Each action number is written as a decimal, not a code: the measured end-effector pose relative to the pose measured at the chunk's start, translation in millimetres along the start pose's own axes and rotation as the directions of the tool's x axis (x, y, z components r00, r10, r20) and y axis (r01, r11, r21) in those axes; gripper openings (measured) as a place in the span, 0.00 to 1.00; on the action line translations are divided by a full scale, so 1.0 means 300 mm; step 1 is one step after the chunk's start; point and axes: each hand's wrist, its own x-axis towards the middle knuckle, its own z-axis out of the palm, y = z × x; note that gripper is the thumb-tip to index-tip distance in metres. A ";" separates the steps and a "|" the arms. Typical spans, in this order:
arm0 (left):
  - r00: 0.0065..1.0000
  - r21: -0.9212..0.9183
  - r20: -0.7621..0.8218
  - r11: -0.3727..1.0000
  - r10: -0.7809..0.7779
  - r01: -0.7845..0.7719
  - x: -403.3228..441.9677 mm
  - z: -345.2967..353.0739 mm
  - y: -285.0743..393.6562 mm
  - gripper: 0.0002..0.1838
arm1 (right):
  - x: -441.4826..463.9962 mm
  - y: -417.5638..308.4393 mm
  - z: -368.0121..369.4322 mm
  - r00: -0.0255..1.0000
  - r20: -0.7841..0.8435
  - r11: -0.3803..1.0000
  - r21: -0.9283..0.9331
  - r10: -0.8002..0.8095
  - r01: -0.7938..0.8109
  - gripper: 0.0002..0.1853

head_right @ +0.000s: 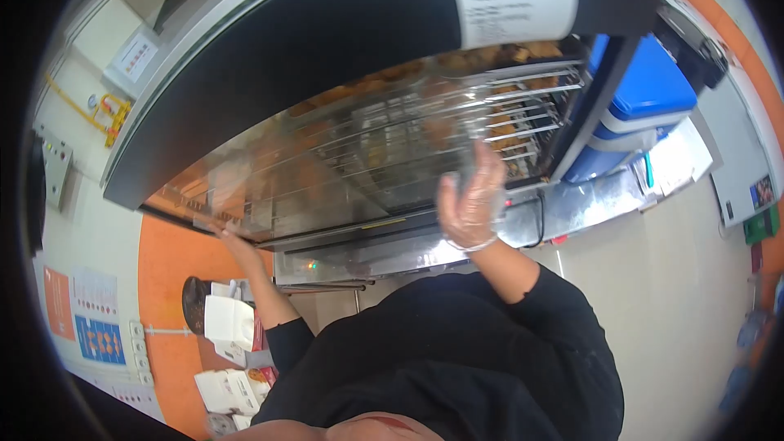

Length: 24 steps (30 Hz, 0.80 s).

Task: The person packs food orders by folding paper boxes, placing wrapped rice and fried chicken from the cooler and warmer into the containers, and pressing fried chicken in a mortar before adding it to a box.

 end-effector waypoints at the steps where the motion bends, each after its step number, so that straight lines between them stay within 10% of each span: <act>1: 0.999 0.003 0.010 0.999 -0.036 0.036 0.017 -0.026 -0.024 0.35 | -0.021 -0.015 0.016 0.999 0.038 0.995 0.090 0.037 -0.040 0.38; 16: 0.959 -0.111 -0.258 0.990 -0.117 0.091 -0.039 -0.148 0.104 0.35 | -0.060 -0.254 0.136 0.892 0.392 0.889 0.458 -0.225 0.023 0.41; 20: 0.932 -0.032 -0.362 0.999 0.019 -0.033 -0.168 -0.155 0.226 0.30 | 0.018 -0.166 0.138 0.810 0.352 0.835 0.476 -0.469 0.276 0.28; 24: 0.938 0.062 -0.338 0.997 0.073 -0.055 -0.285 -0.185 0.244 0.27 | 0.147 0.116 0.192 0.839 -0.060 0.834 0.087 -0.541 0.545 0.16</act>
